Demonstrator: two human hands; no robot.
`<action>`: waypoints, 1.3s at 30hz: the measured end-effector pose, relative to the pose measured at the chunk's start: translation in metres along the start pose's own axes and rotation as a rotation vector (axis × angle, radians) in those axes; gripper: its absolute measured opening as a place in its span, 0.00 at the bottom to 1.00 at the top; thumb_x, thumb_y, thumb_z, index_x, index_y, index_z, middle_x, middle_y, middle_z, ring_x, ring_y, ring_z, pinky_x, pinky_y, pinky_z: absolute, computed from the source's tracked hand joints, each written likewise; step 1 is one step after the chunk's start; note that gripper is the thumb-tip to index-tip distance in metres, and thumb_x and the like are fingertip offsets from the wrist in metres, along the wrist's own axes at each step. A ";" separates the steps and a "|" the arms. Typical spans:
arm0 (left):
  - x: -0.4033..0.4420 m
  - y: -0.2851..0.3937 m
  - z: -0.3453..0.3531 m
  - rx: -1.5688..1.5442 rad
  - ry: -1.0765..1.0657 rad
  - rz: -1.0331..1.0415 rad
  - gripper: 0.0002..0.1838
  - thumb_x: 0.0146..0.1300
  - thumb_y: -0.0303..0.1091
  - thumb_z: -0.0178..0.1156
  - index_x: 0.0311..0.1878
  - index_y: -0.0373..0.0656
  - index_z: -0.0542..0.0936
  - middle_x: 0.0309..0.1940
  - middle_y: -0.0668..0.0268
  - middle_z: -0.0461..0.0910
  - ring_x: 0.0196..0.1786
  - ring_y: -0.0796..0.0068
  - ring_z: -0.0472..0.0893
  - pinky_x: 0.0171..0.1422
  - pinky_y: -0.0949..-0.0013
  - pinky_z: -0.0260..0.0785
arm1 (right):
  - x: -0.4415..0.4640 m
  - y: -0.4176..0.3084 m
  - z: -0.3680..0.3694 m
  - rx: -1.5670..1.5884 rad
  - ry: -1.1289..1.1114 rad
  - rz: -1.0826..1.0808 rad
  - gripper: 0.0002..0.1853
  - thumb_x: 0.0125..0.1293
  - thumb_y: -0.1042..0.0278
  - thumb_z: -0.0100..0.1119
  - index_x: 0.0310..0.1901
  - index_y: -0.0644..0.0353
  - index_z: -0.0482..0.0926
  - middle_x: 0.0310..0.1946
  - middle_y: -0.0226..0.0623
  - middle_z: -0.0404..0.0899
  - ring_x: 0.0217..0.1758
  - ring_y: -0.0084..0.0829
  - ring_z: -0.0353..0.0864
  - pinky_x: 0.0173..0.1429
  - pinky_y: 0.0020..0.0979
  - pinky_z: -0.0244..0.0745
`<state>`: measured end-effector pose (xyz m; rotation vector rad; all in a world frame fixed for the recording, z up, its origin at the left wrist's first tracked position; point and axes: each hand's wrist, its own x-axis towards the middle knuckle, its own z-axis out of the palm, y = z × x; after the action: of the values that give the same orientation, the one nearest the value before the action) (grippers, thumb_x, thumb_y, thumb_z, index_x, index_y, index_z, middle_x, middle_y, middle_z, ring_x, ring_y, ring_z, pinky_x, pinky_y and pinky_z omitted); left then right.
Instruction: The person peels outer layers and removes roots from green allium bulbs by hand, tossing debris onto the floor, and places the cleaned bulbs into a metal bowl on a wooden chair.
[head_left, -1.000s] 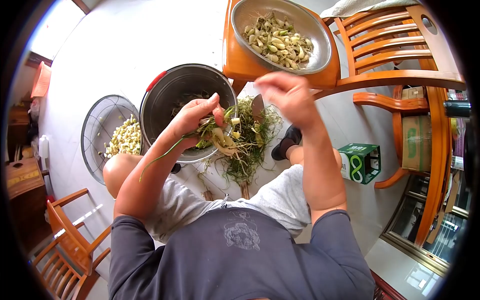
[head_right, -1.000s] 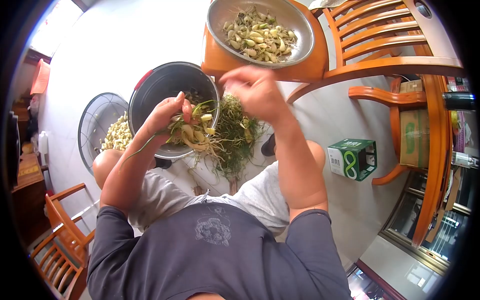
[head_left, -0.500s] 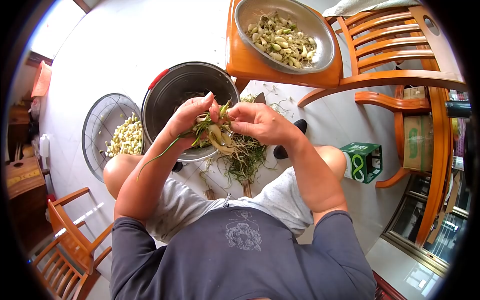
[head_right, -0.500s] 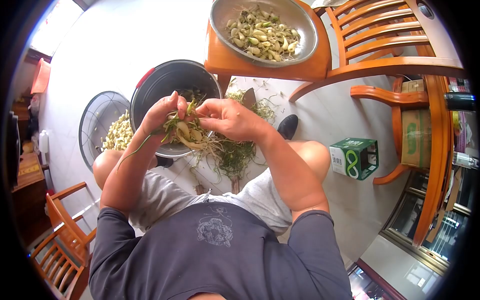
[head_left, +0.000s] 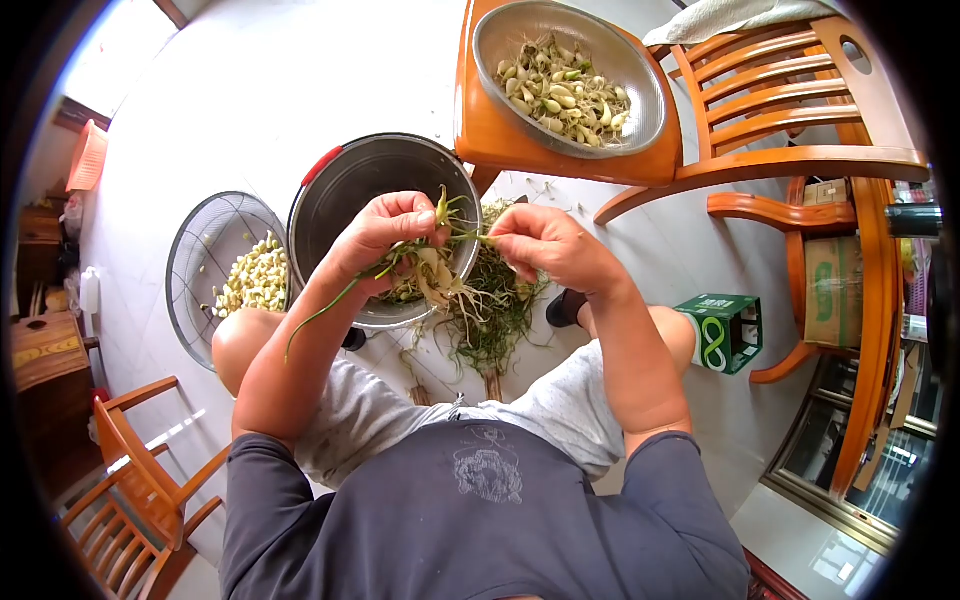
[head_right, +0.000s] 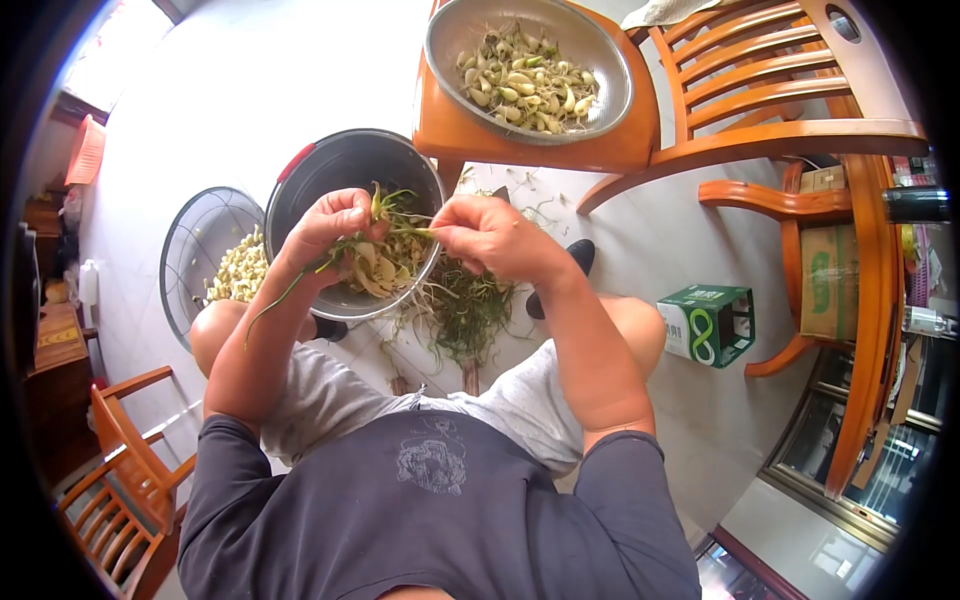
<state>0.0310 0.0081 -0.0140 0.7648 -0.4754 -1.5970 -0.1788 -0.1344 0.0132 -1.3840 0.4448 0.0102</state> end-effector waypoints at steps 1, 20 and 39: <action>0.001 0.000 0.000 -0.007 0.017 0.006 0.08 0.59 0.34 0.65 0.31 0.43 0.77 0.27 0.65 0.80 0.25 0.81 0.77 0.26 0.79 0.68 | -0.003 -0.003 -0.005 -0.015 0.039 0.001 0.06 0.68 0.70 0.55 0.38 0.63 0.76 0.22 0.24 0.72 0.19 0.13 0.66 0.23 0.17 0.61; 0.020 -0.019 0.024 0.159 0.199 -0.118 0.08 0.64 0.28 0.60 0.46 0.42 0.78 0.31 0.73 0.79 0.30 0.88 0.78 0.27 0.83 0.72 | -0.018 -0.002 -0.015 0.468 0.390 -0.106 0.06 0.67 0.72 0.57 0.42 0.63 0.75 0.28 0.34 0.78 0.24 0.18 0.72 0.25 0.19 0.67; 0.025 -0.031 0.035 0.535 0.178 0.009 0.05 0.60 0.27 0.64 0.36 0.36 0.81 0.27 0.71 0.80 0.29 0.86 0.76 0.33 0.80 0.68 | -0.014 0.009 0.012 -0.174 0.368 -0.055 0.08 0.61 0.70 0.61 0.36 0.67 0.81 0.24 0.29 0.79 0.26 0.15 0.73 0.30 0.22 0.69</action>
<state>-0.0166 -0.0147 -0.0163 1.2922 -0.7875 -1.3866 -0.1903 -0.1177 0.0101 -1.5742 0.7249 -0.2595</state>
